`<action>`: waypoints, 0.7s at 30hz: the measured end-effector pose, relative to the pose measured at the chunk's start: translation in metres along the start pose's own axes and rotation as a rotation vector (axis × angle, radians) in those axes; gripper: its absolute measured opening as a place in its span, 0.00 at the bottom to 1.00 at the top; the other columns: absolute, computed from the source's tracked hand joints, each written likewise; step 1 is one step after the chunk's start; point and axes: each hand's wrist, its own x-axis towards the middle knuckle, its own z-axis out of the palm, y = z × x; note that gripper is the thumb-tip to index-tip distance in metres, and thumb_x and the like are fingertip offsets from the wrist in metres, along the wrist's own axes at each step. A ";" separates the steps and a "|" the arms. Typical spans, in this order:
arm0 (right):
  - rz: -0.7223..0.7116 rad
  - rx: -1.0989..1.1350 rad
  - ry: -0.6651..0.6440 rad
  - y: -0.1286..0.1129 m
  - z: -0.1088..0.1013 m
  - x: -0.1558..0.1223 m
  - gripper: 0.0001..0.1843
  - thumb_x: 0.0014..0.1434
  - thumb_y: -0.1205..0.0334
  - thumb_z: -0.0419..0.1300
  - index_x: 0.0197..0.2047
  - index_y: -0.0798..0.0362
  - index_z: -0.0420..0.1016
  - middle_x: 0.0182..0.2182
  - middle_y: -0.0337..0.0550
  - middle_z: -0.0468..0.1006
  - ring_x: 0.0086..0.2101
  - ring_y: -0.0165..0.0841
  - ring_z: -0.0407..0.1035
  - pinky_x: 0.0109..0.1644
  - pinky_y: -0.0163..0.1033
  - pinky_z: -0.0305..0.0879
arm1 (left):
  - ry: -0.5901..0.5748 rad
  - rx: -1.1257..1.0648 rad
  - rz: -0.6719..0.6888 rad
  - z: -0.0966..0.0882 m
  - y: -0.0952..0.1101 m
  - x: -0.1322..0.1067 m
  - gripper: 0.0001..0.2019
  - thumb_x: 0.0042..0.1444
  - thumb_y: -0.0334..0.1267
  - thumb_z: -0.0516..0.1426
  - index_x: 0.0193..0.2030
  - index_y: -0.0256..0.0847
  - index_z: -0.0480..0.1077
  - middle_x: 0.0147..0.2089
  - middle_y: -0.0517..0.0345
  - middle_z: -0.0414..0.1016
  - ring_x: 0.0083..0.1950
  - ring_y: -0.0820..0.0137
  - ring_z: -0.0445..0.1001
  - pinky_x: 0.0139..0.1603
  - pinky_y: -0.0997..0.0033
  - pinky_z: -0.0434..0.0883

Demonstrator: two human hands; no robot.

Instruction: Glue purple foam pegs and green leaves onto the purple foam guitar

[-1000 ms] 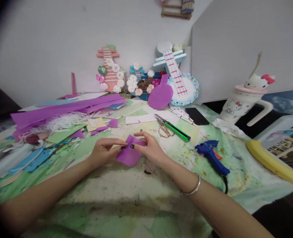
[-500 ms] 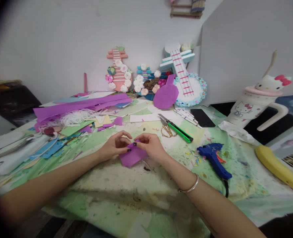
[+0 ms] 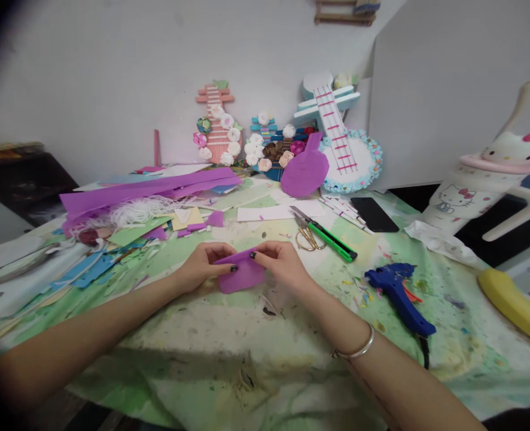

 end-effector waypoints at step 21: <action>-0.058 -0.124 0.087 -0.001 -0.001 -0.005 0.10 0.42 0.58 0.65 0.27 0.56 0.79 0.24 0.41 0.78 0.25 0.30 0.67 0.31 0.36 0.63 | 0.054 0.091 0.070 0.005 0.009 -0.004 0.10 0.42 0.38 0.65 0.31 0.35 0.73 0.29 0.59 0.73 0.30 0.73 0.68 0.32 0.76 0.64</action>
